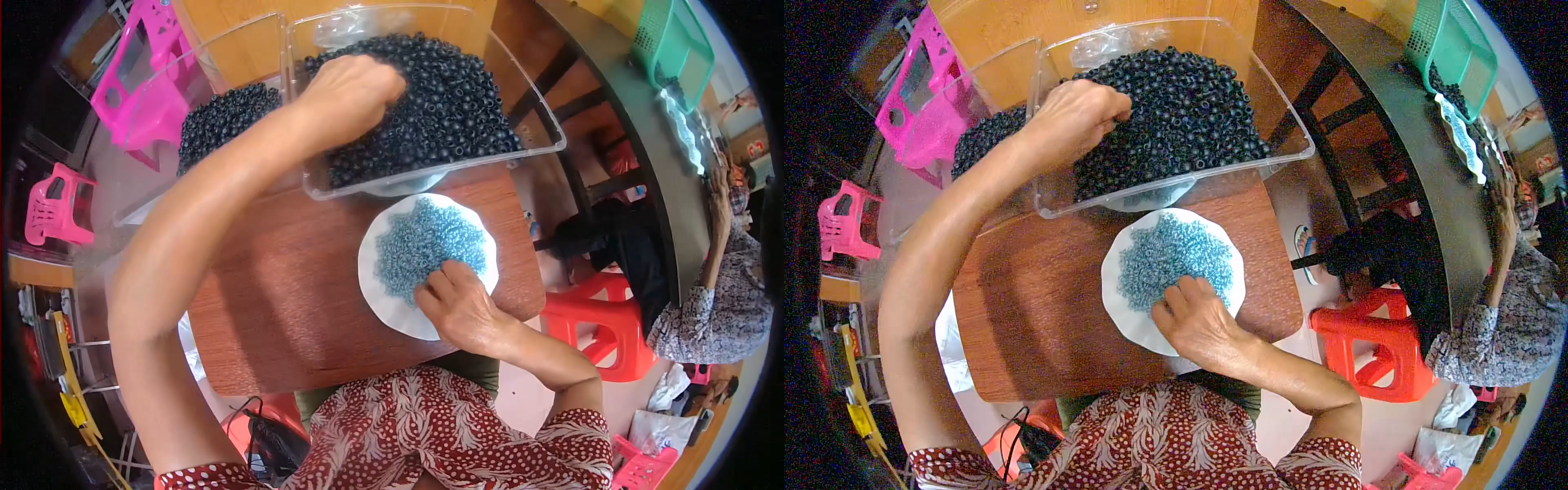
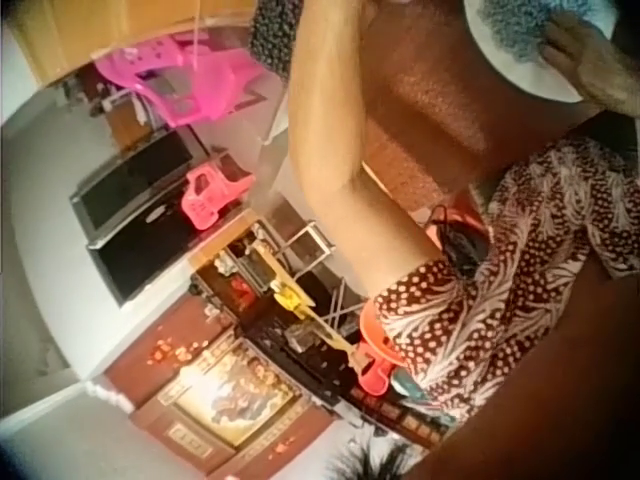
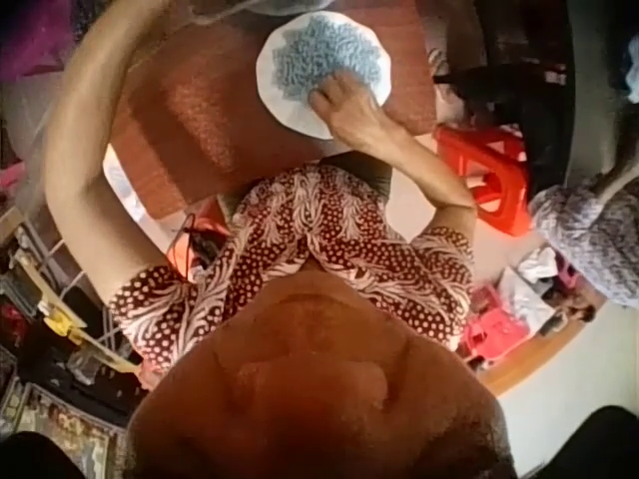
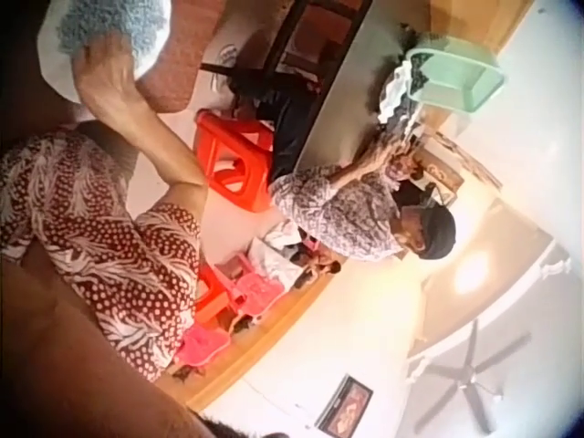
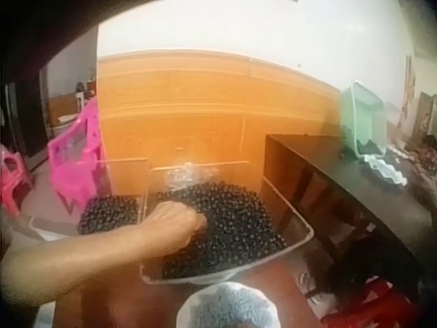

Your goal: Picking black beads from a container and placing them into a bowl containing blue beads.

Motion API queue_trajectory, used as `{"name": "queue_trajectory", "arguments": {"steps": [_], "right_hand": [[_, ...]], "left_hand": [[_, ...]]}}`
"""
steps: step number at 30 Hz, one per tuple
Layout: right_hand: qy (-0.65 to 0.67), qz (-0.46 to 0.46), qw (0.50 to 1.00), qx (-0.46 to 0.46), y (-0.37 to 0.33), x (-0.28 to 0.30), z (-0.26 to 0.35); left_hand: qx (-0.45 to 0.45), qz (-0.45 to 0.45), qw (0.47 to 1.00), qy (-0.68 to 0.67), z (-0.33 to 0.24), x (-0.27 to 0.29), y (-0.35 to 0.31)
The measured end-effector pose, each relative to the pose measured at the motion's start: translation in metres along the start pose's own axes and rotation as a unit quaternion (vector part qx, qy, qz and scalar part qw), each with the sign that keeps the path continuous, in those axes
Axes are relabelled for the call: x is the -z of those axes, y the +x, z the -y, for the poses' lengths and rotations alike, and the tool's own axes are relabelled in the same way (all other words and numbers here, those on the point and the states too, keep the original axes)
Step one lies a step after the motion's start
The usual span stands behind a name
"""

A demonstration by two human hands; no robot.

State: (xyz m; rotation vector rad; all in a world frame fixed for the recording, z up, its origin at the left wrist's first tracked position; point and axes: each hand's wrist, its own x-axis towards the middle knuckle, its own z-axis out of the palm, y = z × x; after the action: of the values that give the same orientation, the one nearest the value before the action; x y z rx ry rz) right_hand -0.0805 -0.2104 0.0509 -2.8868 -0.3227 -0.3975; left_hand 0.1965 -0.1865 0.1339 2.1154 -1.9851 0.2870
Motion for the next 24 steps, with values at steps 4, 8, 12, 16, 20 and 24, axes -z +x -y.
{"name": "queue_trajectory", "arguments": {"steps": [4,8,12,16,20,24], "right_hand": [[0.005,0.029,0.999,0.015,-0.001,-0.001,0.0],[0.016,0.029,0.999,0.028,-0.002,-0.002,-0.001],[0.01,0.047,0.998,0.034,-0.003,-0.001,-0.003],[0.027,0.014,0.999,0.029,-0.004,0.003,-0.005],[0.098,-0.021,0.995,0.002,-0.005,0.002,-0.007],[0.135,-0.047,0.989,-0.037,-0.007,0.001,-0.005]], "left_hand": [[-0.023,0.122,0.991,-0.041,0.013,-0.026,0.032],[-0.08,0.178,0.979,-0.067,0.005,-0.06,0.047],[-0.024,0.282,0.957,-0.061,-0.009,-0.07,0.05],[-0.057,0.311,0.948,-0.037,-0.004,-0.072,0.042],[-0.104,0.357,0.927,-0.049,0.007,-0.065,0.04],[-0.104,0.3,0.943,-0.096,0.02,-0.058,0.034]]}}
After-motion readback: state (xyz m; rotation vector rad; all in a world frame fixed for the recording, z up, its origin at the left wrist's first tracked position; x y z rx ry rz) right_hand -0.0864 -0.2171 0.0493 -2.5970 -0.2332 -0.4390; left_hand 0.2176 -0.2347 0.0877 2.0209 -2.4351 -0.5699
